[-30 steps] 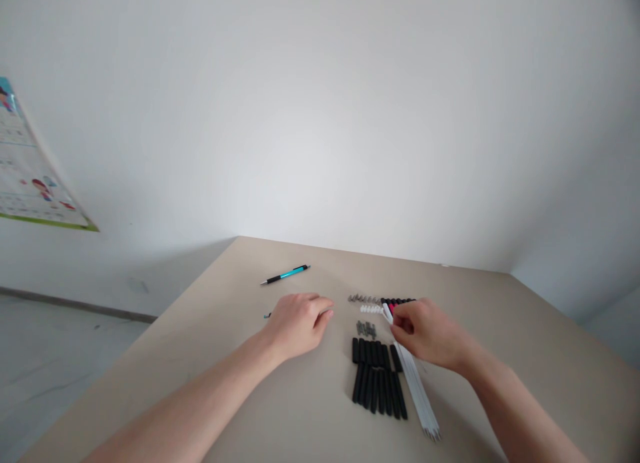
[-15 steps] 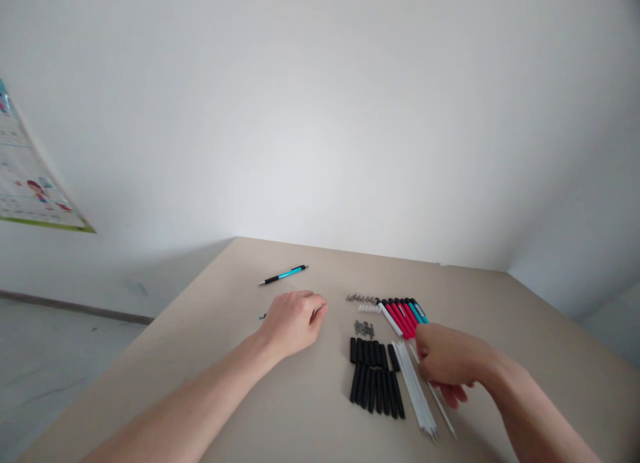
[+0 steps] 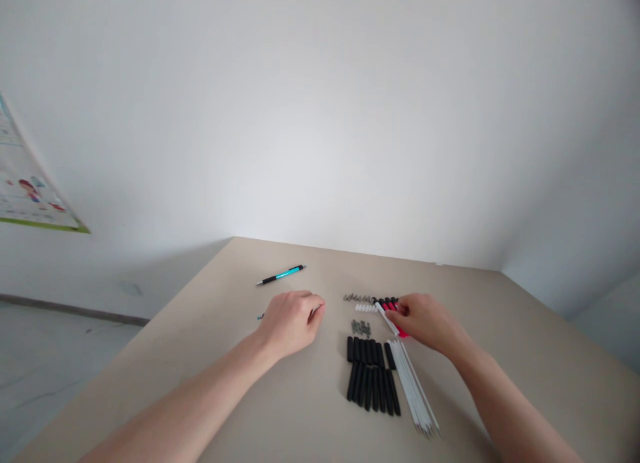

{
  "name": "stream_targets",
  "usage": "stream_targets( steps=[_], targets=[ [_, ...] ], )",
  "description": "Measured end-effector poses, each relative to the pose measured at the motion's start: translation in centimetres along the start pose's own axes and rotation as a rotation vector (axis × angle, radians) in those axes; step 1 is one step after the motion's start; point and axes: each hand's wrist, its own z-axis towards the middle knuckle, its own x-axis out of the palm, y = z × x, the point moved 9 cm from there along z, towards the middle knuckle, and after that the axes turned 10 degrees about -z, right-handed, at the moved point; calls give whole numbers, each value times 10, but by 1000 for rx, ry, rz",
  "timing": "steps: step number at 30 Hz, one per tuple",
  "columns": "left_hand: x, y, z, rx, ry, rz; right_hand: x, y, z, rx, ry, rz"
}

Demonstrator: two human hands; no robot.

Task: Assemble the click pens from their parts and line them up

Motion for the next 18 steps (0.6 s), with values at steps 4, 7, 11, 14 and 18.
stream_targets(
  steps=[4, 7, 11, 14, 18],
  targets=[
    [-1, 1, 1, -15, 4, 8, 13, 10, 4, -28, 26, -17],
    [0, 2, 2, -14, 7, 5, 14, 14, 6, -29, 21, -21],
    [0, 2, 1, -14, 4, -21, 13, 13, 6, -29, 10, -25],
    [1, 3, 1, -22, 5, -42, 14, 11, 6, -29, 5, -22],
    [-5, 3, 1, -26, -45, -173, 13, 9, 7, -21, -6, -12]
  ],
)
